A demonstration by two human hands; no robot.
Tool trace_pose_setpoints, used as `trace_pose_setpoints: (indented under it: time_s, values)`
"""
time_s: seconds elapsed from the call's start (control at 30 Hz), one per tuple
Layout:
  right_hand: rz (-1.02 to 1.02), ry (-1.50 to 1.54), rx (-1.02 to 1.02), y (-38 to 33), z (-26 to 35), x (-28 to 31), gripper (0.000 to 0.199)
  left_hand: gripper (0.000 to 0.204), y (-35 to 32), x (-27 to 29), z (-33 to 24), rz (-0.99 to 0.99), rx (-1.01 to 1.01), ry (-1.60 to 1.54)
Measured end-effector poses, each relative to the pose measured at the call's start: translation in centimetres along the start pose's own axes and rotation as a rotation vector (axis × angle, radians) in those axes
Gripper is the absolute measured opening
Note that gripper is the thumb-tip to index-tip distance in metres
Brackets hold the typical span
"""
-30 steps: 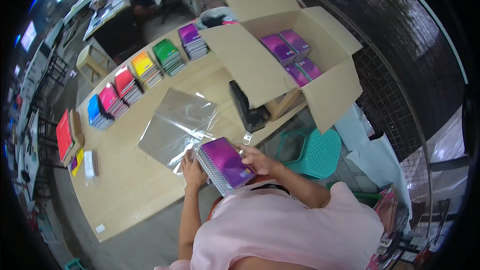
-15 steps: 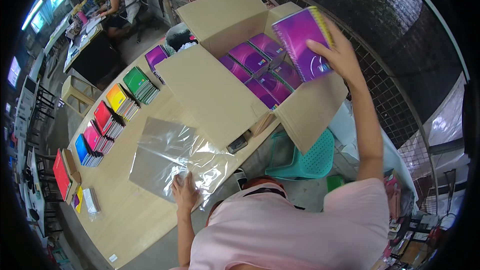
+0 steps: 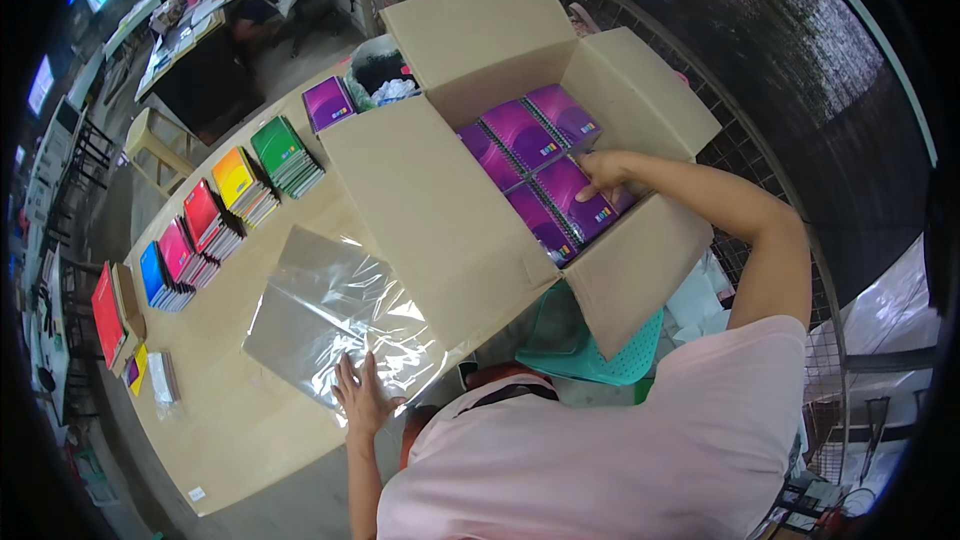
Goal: The person organizes and stacks small spiral-bound notebooks by color on a wooden table, then groups them by color and places the stacks into a large cardboard box.
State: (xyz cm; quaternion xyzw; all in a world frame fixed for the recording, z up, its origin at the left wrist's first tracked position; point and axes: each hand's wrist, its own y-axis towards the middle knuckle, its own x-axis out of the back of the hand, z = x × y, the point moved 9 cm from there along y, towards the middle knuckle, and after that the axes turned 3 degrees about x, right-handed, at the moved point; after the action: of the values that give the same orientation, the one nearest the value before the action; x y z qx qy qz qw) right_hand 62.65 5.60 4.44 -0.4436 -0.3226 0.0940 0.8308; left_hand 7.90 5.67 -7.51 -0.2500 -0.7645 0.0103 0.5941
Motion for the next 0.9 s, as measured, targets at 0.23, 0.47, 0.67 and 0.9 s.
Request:
trace_pose_setpoints:
  time_s: [0.23, 0.47, 0.67, 0.9]
  values:
    - [-0.175, -0.799, 0.068, -2.6, 2.7, 1.8, 0.066, 0.112, 1.2, 0.6, 1.5, 0.065, -0.129, -0.018]
    - [0.072, 0.023, 1.108, -24.0, 23.2, -15.6, 0.045, 0.097, -1.3, 2.9, 4.1, -0.124, -0.206, -0.122]
    - [-0.445, -0.268, 0.694, -5.8, 25.5, -33.0, 0.058, 0.087, -1.7, 2.4, 9.9, -0.179, -0.170, 0.023]
    - [-0.972, -0.391, 0.359, 5.8, 21.0, -36.9, 0.084, 0.077, 1.0, 4.7, 12.6, -0.167, -0.189, -0.087]
